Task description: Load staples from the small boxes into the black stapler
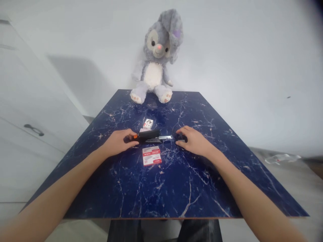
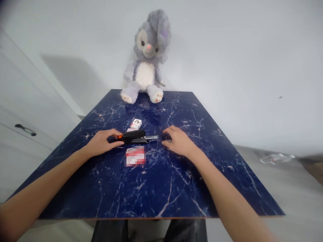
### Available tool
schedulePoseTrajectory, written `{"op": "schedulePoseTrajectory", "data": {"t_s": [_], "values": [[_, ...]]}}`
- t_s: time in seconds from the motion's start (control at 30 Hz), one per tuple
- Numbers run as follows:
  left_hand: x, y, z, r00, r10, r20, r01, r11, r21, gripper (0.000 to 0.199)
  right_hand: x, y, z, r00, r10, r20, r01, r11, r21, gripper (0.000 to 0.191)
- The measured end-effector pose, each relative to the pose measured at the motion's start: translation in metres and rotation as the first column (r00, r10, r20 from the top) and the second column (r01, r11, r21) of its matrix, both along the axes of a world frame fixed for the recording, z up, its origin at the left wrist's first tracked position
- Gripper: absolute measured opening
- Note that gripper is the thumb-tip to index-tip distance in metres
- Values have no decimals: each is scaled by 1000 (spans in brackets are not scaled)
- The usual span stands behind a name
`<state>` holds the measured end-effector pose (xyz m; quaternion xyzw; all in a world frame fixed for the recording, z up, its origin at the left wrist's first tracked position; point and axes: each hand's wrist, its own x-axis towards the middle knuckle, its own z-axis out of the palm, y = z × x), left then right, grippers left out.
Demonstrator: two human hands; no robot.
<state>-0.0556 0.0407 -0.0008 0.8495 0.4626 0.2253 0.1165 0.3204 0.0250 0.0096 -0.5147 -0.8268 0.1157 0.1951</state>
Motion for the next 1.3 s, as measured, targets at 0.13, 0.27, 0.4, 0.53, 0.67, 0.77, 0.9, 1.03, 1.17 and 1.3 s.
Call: {"op": "schedulePoseTrajectory", "data": {"t_s": [0.13,0.27,0.4,0.53,0.67,0.77,0.9,1.03,1.17,1.3], "values": [[0,0,-1,1000,11,8,-11,1000,-4,35,15,4,8,992,129,15,-127,986,-112,14],[1,0,-1,1000,22,19,-22,1000,-12,36,15,3,7,991,51,-120,-68,987,-144,13],[0,0,-1,999,25,25,-25,999,-30,36,9,1,4,983,23,-181,-64,974,-219,10],[0,0,-2,999,20,42,-18,999,-32,36,11,1,3,965,34,-261,-120,940,-321,6],[1,0,-1,999,15,49,-13,999,-37,35,14,3,3,950,7,-313,-140,905,-402,10],[1,-1,0,998,9,65,-6,999,-39,33,12,3,3,953,-22,-303,-103,915,-391,13],[2,-1,0,997,20,71,-17,998,-55,32,9,1,4,966,-29,-256,-55,948,-315,10],[2,-2,0,997,27,70,-23,998,-64,32,6,1,4,979,-18,-203,-36,966,-256,11],[2,-2,1,996,19,82,-14,998,-58,32,5,4,-2,995,-17,-94,5,992,-125,13],[2,-1,0,996,18,85,-13,998,-55,32,6,6,-7,1000,-8,-17,8,1000,30,15]]}}
